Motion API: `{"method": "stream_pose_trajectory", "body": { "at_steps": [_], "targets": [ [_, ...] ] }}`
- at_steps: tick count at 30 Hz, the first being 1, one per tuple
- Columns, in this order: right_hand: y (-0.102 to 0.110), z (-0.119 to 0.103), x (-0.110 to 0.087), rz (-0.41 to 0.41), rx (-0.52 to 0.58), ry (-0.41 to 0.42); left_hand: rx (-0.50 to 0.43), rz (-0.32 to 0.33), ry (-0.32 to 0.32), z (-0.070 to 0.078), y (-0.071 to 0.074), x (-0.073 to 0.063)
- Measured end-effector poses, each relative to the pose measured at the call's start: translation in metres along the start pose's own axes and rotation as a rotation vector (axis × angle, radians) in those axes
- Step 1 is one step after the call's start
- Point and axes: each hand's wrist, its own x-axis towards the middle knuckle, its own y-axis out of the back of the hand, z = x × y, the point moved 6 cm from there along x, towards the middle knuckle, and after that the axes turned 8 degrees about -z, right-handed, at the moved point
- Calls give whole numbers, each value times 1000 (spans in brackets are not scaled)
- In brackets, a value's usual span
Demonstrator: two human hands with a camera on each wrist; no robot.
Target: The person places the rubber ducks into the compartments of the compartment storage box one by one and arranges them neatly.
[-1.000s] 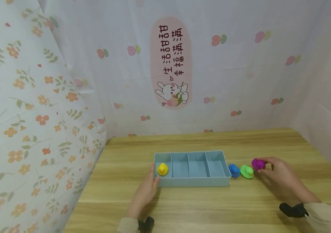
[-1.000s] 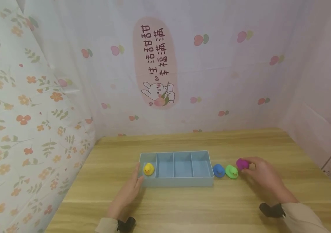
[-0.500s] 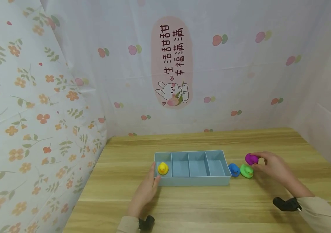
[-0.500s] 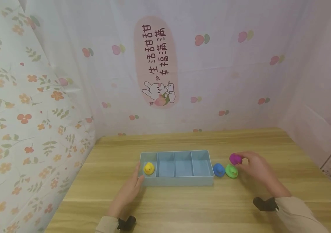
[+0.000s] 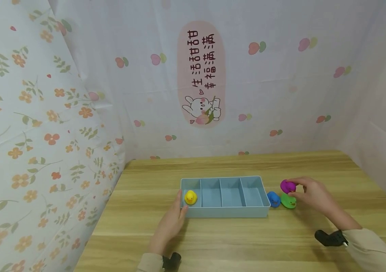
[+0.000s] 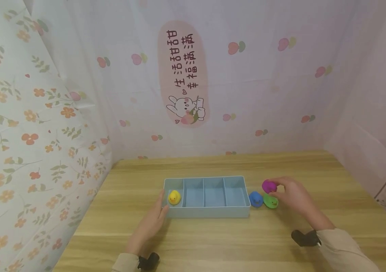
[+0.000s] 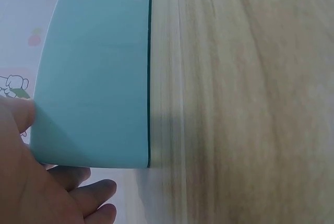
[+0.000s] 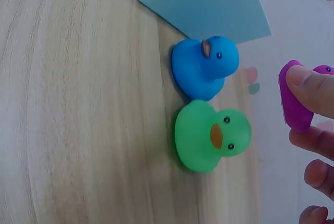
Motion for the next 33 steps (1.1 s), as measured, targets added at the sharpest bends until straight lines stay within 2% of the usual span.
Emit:
{"method": "stream_pose_trajectory", "body": {
  "at_steps": [10, 20, 33],
  "targets": [
    [-6, -14, 10, -67, 19, -13, -3, 1, 13, -2, -2, 2],
    [-8, -43, 29, -48, 69, 18, -6, 1, 9, -1, -1, 2],
    [-20, -68, 45, -21, 77, 77, -14, -9, 22, 0, 0, 1]
  ]
}}
